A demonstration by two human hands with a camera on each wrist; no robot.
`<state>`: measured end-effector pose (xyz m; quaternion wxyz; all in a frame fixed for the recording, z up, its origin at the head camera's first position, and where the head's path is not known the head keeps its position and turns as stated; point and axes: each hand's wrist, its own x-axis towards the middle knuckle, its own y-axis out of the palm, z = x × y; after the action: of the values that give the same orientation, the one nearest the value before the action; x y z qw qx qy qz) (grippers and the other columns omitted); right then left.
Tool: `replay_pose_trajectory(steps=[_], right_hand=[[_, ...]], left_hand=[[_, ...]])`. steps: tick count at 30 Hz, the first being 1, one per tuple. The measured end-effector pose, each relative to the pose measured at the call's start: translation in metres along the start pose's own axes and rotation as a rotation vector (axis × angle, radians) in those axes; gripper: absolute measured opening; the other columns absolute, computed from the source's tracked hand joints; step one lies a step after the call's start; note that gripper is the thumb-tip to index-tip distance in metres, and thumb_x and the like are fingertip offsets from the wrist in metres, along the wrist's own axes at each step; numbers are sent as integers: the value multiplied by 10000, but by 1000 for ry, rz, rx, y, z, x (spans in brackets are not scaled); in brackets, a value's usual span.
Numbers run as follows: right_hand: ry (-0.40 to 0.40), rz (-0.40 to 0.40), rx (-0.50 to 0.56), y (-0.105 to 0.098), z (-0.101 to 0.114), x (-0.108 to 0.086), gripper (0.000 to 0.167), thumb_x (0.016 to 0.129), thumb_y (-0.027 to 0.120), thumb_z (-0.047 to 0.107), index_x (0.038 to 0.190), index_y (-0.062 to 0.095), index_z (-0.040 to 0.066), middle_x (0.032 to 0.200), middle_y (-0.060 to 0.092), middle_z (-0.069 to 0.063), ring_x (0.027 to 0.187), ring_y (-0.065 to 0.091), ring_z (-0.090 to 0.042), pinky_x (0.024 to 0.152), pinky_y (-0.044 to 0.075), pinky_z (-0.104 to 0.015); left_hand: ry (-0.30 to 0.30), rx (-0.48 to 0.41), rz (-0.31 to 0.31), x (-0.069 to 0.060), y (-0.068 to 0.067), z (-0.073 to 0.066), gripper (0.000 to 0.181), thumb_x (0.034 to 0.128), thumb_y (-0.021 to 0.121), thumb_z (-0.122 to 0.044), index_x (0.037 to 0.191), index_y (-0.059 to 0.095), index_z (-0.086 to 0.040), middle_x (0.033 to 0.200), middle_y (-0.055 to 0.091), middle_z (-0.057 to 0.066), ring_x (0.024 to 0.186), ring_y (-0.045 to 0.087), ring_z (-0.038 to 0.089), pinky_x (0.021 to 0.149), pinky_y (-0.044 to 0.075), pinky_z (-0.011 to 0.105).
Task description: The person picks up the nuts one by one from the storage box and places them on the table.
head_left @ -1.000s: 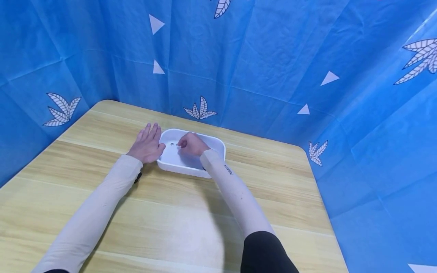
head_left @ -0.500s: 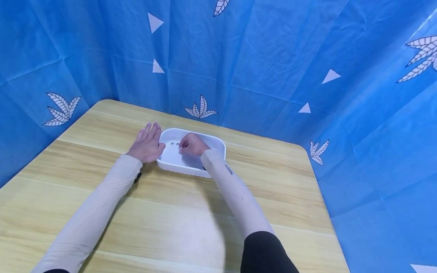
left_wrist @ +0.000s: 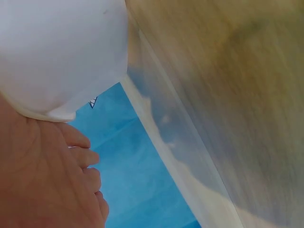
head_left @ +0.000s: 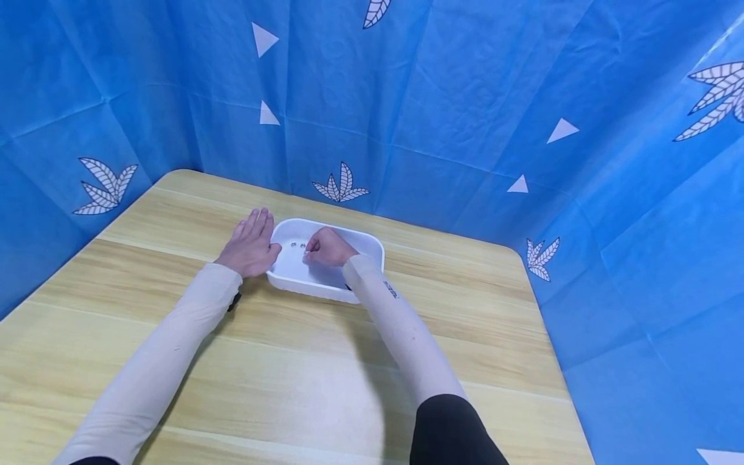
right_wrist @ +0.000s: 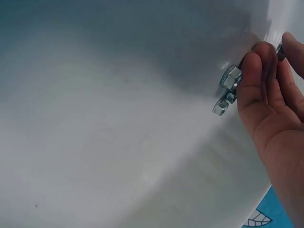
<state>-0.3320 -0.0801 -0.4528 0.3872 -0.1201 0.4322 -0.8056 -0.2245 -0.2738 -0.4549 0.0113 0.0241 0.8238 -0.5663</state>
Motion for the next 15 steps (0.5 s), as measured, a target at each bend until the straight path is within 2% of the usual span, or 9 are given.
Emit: replay_pose_trajectory(steps=[11, 15], right_hand=[[23, -8, 24, -6, 6, -6, 186, 913, 793, 139, 1057, 787, 21, 1030, 794, -110, 856, 671, -124, 796, 560, -175], [20, -28, 28, -7, 7, -8, 179, 912, 795, 147, 1048, 792, 32, 1010, 802, -101, 822, 676, -111, 719, 558, -169]], left_hand=[[1, -3, -5, 1, 0, 0, 755, 1072, 290, -337, 1603, 3, 117, 1711, -100, 290, 1605, -111, 455, 1317, -54, 581], [0, -4, -1, 1, 0, 0, 756, 1071, 290, -337, 1603, 2, 117, 1710, -100, 293, 1604, -112, 458, 1316, -52, 586]])
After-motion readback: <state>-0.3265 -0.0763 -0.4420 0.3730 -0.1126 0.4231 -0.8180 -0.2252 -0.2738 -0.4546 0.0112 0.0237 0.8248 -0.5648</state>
